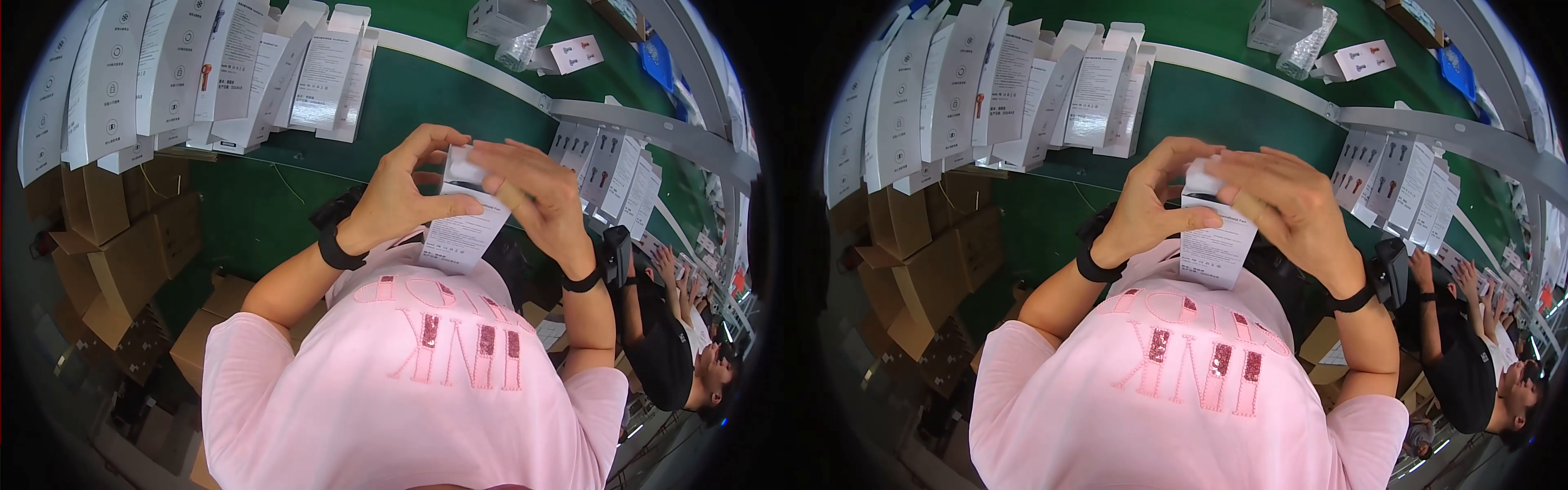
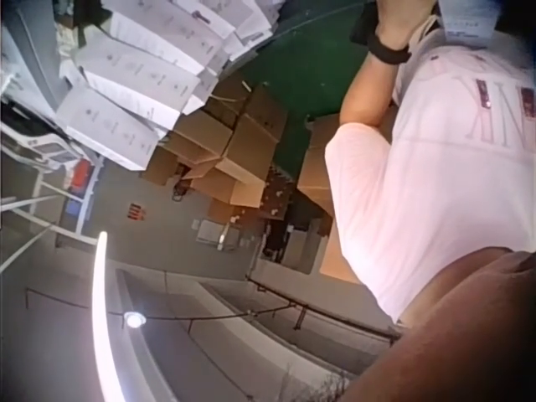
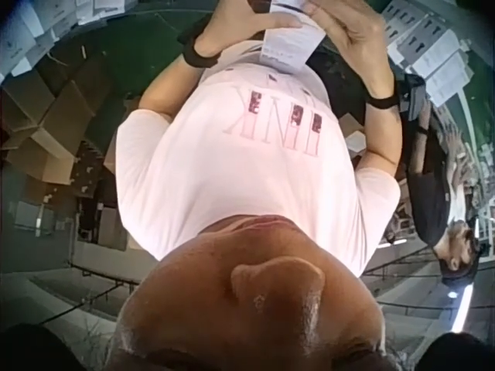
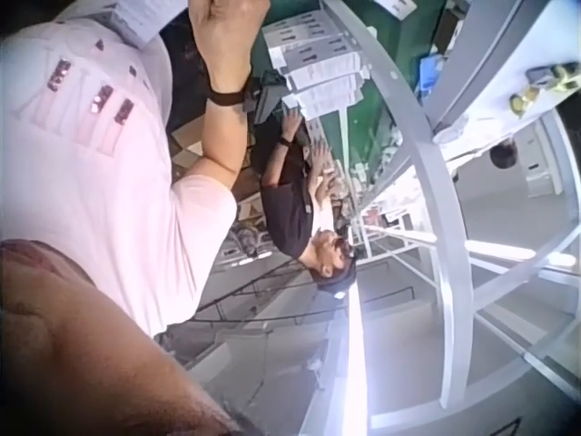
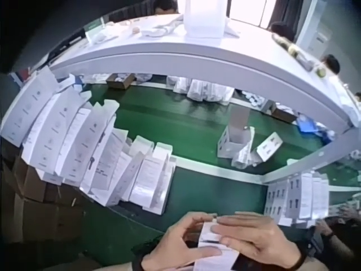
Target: Packaging products and instruction manuals into white boxes on a production line.
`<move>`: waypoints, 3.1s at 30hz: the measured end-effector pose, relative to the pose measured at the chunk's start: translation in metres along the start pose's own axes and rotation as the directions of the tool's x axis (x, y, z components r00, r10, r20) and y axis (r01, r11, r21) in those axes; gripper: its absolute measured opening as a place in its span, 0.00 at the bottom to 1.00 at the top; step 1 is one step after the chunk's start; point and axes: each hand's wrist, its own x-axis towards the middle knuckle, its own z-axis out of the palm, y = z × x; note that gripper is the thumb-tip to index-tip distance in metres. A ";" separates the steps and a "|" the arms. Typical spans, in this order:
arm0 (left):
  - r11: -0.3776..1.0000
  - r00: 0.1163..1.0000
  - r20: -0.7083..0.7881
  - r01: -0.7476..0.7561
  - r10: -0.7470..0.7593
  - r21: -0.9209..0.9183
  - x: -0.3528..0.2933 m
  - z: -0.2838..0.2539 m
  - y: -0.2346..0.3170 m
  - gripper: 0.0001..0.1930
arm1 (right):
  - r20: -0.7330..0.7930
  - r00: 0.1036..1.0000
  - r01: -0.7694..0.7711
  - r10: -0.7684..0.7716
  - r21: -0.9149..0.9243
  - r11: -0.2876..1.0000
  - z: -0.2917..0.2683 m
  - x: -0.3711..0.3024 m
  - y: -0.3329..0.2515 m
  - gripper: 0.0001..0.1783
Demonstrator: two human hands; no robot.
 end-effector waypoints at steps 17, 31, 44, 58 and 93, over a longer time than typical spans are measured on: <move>0.901 0.951 -0.210 -0.122 0.226 0.417 0.163 0.009 -0.038 0.64 | -0.498 0.718 -0.451 0.485 0.198 0.870 -0.077 -0.147 0.008 0.41; 0.616 0.651 -0.319 -0.293 0.688 0.731 0.219 0.017 -0.078 0.45 | -0.936 0.086 -0.688 0.341 0.192 0.700 -0.176 -0.355 0.346 0.38; 0.007 0.908 -0.322 0.333 0.268 0.943 0.095 -0.011 -0.081 0.55 | -0.862 0.081 -0.875 0.500 0.179 0.451 -0.200 -0.400 0.427 0.53; 0.436 0.904 -0.419 0.413 -0.086 0.800 0.383 -0.032 -0.120 0.59 | -0.505 0.825 -0.341 0.253 -0.087 0.936 -0.068 -0.096 0.035 0.17; 0.117 0.916 -0.214 -0.184 -0.340 -0.976 -0.076 -0.073 0.044 0.26 | 0.693 0.717 -0.369 0.075 0.286 0.884 -0.004 0.209 0.095 0.07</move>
